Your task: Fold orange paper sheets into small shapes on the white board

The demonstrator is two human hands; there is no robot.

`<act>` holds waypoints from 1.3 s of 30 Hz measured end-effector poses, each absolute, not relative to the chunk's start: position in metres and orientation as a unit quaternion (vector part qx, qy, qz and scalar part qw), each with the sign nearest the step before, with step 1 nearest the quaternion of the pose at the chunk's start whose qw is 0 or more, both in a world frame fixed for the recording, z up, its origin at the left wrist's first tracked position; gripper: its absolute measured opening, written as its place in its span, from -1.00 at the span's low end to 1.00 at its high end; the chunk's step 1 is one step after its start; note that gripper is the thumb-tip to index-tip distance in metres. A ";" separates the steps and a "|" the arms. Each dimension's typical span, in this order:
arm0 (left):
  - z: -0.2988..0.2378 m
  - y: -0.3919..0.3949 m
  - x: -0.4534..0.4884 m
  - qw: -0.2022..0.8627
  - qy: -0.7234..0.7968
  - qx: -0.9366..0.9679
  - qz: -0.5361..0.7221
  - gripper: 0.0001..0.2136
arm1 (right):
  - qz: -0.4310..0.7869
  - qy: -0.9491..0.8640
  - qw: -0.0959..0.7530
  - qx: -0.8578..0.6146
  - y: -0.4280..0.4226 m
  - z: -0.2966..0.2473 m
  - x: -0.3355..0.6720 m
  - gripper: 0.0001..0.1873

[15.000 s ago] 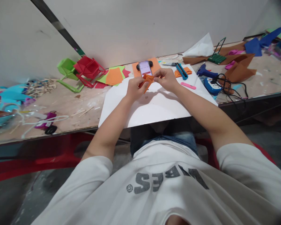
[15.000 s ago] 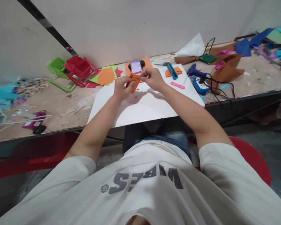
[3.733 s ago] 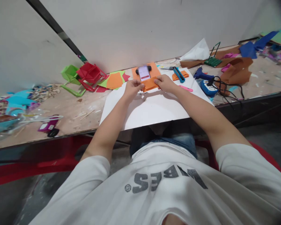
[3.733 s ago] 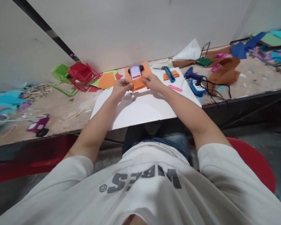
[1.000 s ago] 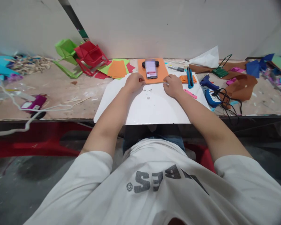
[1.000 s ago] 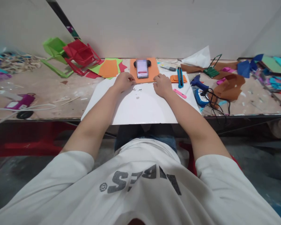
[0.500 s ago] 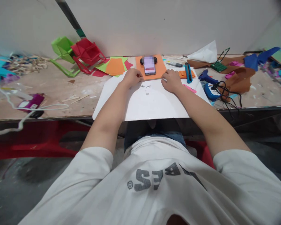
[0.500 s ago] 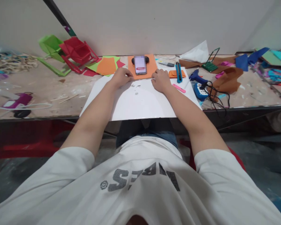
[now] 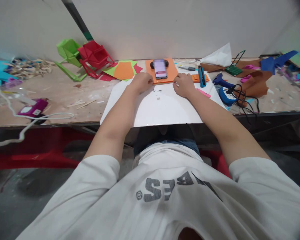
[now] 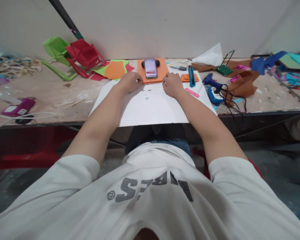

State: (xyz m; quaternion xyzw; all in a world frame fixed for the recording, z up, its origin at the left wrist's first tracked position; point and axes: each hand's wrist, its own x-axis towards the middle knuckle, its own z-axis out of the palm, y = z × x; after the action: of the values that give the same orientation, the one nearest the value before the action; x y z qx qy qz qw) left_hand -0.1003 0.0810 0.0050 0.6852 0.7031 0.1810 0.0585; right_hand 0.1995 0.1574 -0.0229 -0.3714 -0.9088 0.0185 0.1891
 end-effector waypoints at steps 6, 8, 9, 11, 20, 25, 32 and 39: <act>0.009 0.072 -0.081 0.011 0.698 0.702 0.138 -0.84 | 0.010 -0.909 0.187 -0.372 0.154 -0.019 0.197 -0.47; 0.010 0.071 -0.077 -0.002 0.689 0.713 0.130 -0.82 | 0.003 -0.909 0.185 -0.374 0.153 -0.018 0.196 -0.49; 0.010 0.071 -0.075 -0.008 0.685 0.718 0.125 -0.82 | -0.005 -0.909 0.184 -0.374 0.153 -0.017 0.196 -0.50; 0.009 0.070 -0.073 -0.020 0.678 0.725 0.117 -0.80 | -0.020 -0.911 0.184 -0.369 0.153 -0.016 0.195 -0.50; 0.006 0.070 -0.073 -0.010 0.662 0.737 0.135 -0.79 | -0.062 -0.919 0.161 -0.355 0.156 -0.016 0.181 -0.52; 0.005 0.068 -0.074 -0.011 0.656 0.738 0.155 -0.78 | -0.096 -0.915 0.153 -0.362 0.163 -0.017 0.171 -0.54; 0.005 0.062 -0.072 -0.024 0.651 0.748 0.125 -0.73 | -0.117 -0.931 0.129 -0.322 0.164 -0.017 0.156 -0.40; 0.007 0.060 -0.072 -0.018 0.645 0.753 0.134 -0.72 | -0.118 -0.935 0.127 -0.310 0.163 -0.014 0.155 -0.37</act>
State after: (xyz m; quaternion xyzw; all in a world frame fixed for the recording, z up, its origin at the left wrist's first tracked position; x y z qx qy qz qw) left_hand -0.0716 0.0604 0.0066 0.7526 0.6445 0.1338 -0.0181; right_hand 0.1553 0.1625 -0.0135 -0.3098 -0.9349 -0.1178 0.1270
